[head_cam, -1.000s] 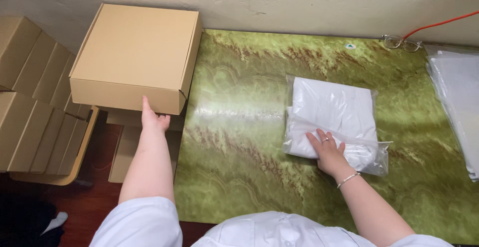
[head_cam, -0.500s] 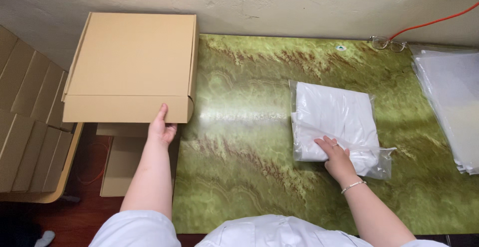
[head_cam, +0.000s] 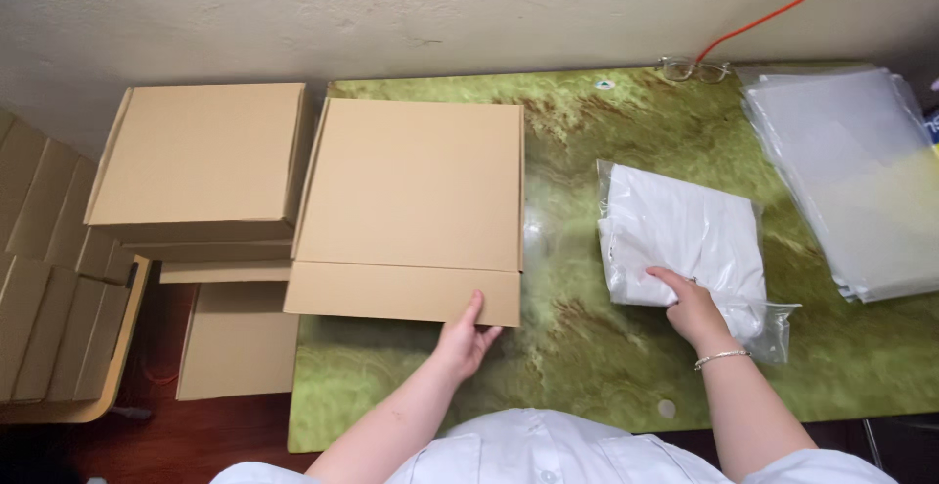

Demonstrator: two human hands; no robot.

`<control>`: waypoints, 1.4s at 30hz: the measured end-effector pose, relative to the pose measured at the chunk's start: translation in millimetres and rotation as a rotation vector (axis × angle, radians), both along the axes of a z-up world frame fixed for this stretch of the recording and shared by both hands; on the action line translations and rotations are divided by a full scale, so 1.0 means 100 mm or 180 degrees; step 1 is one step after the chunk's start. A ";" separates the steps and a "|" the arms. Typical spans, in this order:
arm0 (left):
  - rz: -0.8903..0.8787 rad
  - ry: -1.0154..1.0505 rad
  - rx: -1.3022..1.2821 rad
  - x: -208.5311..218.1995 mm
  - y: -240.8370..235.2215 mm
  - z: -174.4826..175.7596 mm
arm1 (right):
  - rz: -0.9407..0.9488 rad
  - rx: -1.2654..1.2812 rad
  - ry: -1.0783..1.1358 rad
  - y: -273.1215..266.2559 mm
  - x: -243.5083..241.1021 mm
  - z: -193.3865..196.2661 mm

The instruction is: The person irons a white long-sleeved shirt on a table, smoothing the sleeves and body. They then fold the shirt, place it into a clear plastic bag, and put the bagged shirt into a cardboard box.

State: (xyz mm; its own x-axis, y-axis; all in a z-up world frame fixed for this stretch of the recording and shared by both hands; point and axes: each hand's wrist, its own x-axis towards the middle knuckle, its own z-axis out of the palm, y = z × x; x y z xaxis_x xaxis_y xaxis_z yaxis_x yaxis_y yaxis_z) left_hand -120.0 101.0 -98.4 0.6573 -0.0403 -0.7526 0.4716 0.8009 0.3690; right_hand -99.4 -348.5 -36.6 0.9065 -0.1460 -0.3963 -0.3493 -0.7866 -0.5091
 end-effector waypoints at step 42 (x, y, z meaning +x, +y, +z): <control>-0.6544 0.0168 0.5010 0.23 -0.70 0.18 | -0.2195 0.4255 -0.1709 -1.71 0.23 0.83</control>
State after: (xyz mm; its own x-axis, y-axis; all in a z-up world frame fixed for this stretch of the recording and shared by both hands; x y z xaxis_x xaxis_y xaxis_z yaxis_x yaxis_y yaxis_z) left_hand -97.1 31.4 -80.3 0.5364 0.0382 -0.8431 -0.0531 -0.9955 -0.0789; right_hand -76.9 -519.5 46.8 0.8872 -0.3935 -0.2409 0.0056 0.5313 -0.8472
